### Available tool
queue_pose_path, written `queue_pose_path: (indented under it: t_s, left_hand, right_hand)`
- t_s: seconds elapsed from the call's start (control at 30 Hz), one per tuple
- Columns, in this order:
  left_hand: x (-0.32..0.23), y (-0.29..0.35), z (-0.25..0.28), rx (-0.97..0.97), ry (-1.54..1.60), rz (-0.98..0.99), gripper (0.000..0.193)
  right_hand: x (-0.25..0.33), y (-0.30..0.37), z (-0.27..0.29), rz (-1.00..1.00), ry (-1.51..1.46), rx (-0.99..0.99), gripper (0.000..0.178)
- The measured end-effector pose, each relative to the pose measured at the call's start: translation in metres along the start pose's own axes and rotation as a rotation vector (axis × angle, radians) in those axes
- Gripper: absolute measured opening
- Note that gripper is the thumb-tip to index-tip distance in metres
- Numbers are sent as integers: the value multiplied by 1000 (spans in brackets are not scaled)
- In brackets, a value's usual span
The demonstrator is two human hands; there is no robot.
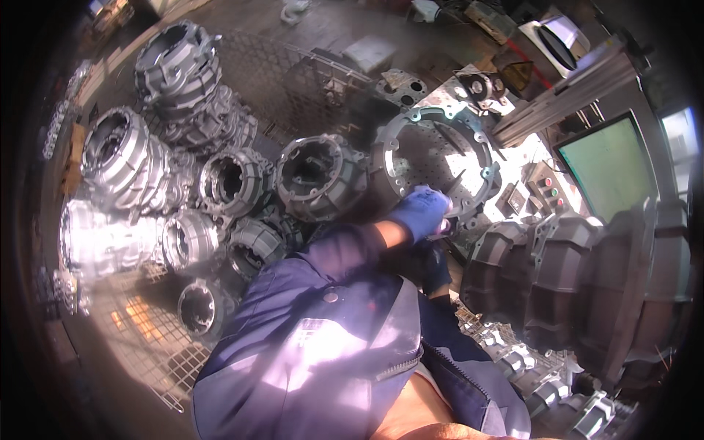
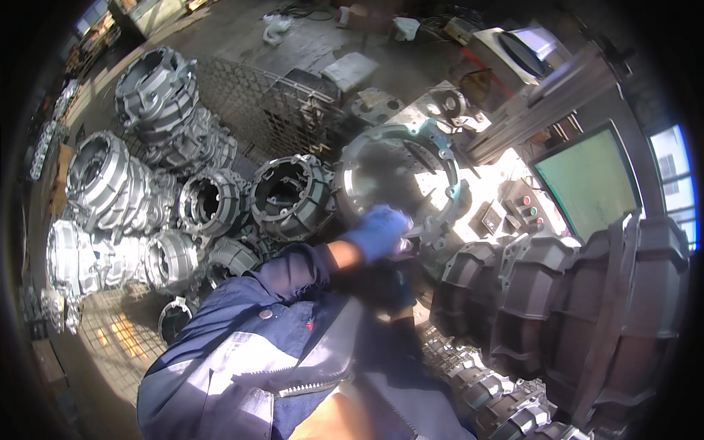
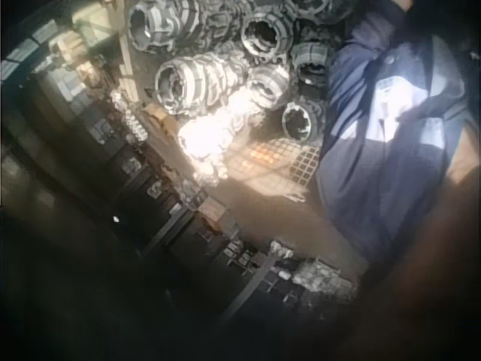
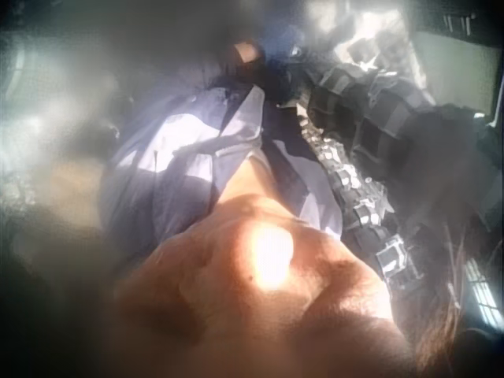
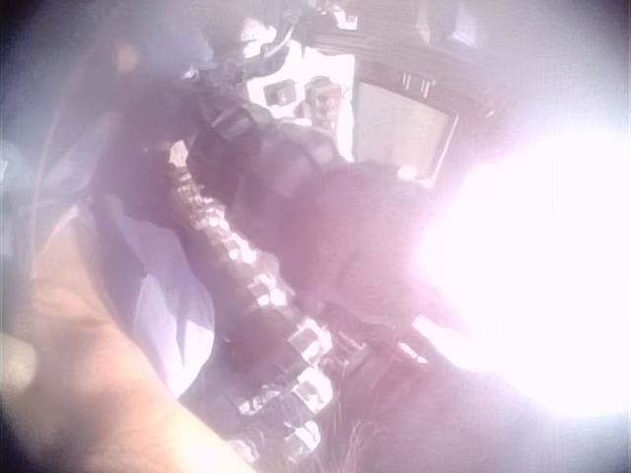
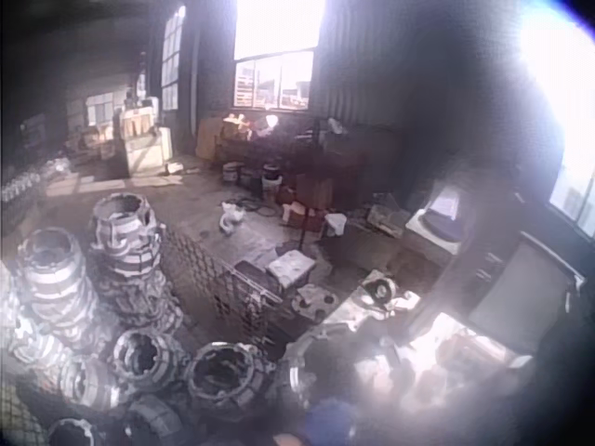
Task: The person repeatedly picks up cylindrical metal parts from a wire basket, wipes the interior and exterior surfaces with a cloth, and places them back into the basket. The cycle continues throughout the clip.
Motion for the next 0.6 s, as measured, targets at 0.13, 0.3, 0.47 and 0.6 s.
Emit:
queue_pose_path:
  t_s: [0.13, 0.3, 0.47, 0.6]
  left_hand:
    - [-26, 43, 14, -8, -34, 58, 33]
    - [-10, 95, 46, 34, 12, 213, 30]
    - [33, 140, 70, -34, -68, 347, 33]
    - [74, 166, 68, -53, -121, 347, 38]
  right_hand:
    - [-13, 24, 13, -108, -128, 189, 23]
    - [-1, 37, -6, -345, -326, 328, 27]
    - [35, 30, -47, -484, -526, 501, 31]
    - [60, 14, -86, -530, -621, 618, 35]
Point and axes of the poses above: each hand's wrist, its own y-axis away from the middle knuckle, its own z-axis out of the back of the hand, x = y × z, the point moved 8 cm from there along -y, towards the middle knuckle, and after that the axes turned 11 degrees about -x, right-handed, at the moved point
